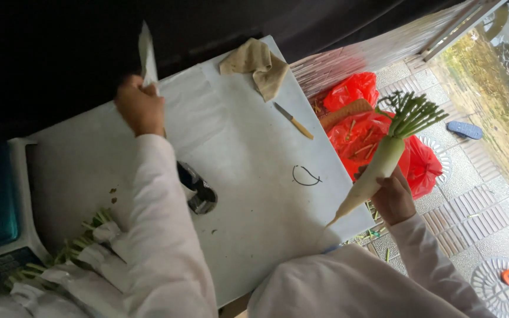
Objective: Wrapping individual radishes in white paper and securing the packaging with adhesive tape.
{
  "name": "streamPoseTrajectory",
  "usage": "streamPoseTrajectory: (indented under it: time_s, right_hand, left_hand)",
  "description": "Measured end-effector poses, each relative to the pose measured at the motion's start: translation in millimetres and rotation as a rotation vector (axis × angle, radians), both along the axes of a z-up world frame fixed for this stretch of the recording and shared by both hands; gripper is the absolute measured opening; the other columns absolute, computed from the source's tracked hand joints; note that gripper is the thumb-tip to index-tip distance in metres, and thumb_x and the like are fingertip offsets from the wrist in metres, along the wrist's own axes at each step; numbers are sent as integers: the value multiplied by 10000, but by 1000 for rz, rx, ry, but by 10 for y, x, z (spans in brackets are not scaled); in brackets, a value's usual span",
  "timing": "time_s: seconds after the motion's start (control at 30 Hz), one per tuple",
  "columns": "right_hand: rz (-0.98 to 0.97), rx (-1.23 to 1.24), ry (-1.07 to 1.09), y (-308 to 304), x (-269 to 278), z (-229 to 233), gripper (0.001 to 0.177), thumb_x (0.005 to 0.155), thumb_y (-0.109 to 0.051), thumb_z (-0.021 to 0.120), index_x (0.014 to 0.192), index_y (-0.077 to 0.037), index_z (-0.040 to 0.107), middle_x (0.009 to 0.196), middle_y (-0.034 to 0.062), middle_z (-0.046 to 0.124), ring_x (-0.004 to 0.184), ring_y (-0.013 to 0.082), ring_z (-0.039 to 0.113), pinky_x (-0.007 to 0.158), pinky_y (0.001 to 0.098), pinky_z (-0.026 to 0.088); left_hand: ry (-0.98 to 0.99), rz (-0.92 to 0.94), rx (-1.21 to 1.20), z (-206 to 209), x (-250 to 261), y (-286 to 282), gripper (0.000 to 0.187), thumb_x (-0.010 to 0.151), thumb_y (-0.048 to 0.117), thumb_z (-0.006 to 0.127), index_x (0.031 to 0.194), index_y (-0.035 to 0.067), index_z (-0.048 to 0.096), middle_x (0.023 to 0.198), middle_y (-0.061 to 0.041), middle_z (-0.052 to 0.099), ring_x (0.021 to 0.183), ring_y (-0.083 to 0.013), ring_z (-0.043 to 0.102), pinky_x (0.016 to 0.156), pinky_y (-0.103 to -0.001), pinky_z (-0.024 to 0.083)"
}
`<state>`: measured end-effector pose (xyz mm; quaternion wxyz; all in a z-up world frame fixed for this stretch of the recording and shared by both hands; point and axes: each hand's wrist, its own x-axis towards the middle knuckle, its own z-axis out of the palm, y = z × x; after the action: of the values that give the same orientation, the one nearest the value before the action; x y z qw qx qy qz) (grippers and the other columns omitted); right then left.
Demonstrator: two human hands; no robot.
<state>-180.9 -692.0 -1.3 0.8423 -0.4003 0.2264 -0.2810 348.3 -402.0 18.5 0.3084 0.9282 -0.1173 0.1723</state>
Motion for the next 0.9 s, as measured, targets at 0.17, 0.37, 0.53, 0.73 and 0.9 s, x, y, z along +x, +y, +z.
streamPoseTrajectory:
  time_s: [0.17,0.37,0.53,0.73,0.9]
  right_hand:
    - [-13,-38,-63,-175,15,129,495,819,-11,553,1310,-33,494,1087,306,678,1040,435,705,907,600,538]
    - [-75,-45,-121,-529,-182,215,524,809,6,535,1329,-52,508,1144,302,669,1107,422,690,993,586,542]
    - [-103,55,-165,-760,-474,432,453,826,-61,620,1277,-26,589,1172,274,680,1064,425,685,922,540,547]
    - [-155,146,-181,-842,-848,595,387,862,-125,631,1225,10,642,1183,252,683,1054,402,673,940,519,541]
    - [-164,187,-206,-928,-1103,555,415,891,-157,611,1282,-28,657,1258,229,666,1126,394,639,1000,528,490]
  left_hand:
    - [-172,-489,-96,1304,-1209,-220,72,949,21,703,912,36,762,763,-199,693,801,-441,703,727,-482,545]
    - [352,-789,-247,1067,-2201,-618,174,805,195,835,869,72,731,699,-152,679,715,-351,708,656,-435,571]
    - [602,-823,-267,717,-2940,-948,239,885,237,737,728,102,616,512,-42,616,482,-153,595,581,-323,509]
    - [713,-855,-205,41,-3422,-1199,420,952,328,594,609,106,497,493,-33,646,488,-148,584,645,-339,490]
    - [691,-869,-130,-482,-3816,-1333,381,929,330,669,635,129,533,529,-56,682,537,-188,722,642,-363,517]
